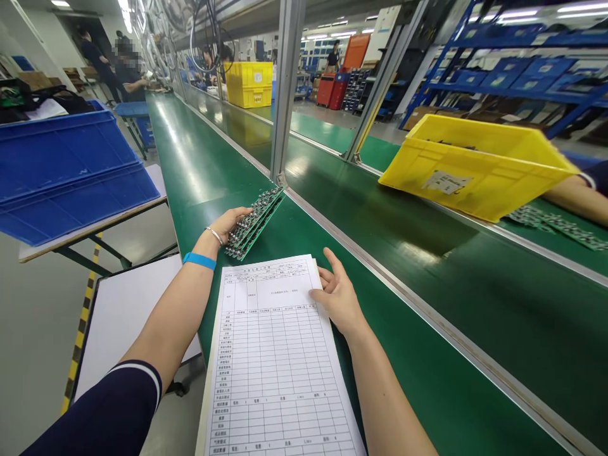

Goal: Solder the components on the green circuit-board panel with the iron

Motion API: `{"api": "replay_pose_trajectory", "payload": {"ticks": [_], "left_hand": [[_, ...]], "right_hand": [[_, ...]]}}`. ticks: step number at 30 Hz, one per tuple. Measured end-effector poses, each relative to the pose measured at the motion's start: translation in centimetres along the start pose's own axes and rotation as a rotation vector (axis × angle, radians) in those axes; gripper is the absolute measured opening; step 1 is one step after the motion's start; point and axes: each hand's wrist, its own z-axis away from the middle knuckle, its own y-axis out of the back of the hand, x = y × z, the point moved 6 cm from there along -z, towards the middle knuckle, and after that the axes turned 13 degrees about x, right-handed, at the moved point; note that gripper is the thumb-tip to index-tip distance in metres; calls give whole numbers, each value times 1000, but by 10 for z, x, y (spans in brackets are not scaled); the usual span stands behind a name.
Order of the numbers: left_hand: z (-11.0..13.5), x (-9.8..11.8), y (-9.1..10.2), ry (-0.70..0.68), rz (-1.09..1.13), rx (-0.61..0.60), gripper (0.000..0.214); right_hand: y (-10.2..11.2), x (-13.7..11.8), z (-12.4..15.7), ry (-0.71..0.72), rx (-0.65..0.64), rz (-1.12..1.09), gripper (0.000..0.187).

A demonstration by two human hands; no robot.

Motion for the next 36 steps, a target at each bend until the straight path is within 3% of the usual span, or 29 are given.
{"api": "replay_pose_trajectory", "payload": {"ticks": [5, 10, 20, 27, 36], "left_hand": [[-3, -1, 2, 4, 14, -4, 29], [-5, -3, 1, 20, 12, -25, 28], [-6, -1, 0, 3, -32, -50, 29], [-2, 9, -3, -69, -96, 14, 37], [10, 11, -20, -157, -218, 8, 51]], "right_hand": [[2, 3, -2, -48, 63, -24, 99], [3, 3, -2, 15, 149, 13, 91], [35, 1, -10, 131, 511, 53, 80], [45, -1, -15, 174, 630, 23, 71], [56, 2, -25, 195, 684, -64, 69]]}}
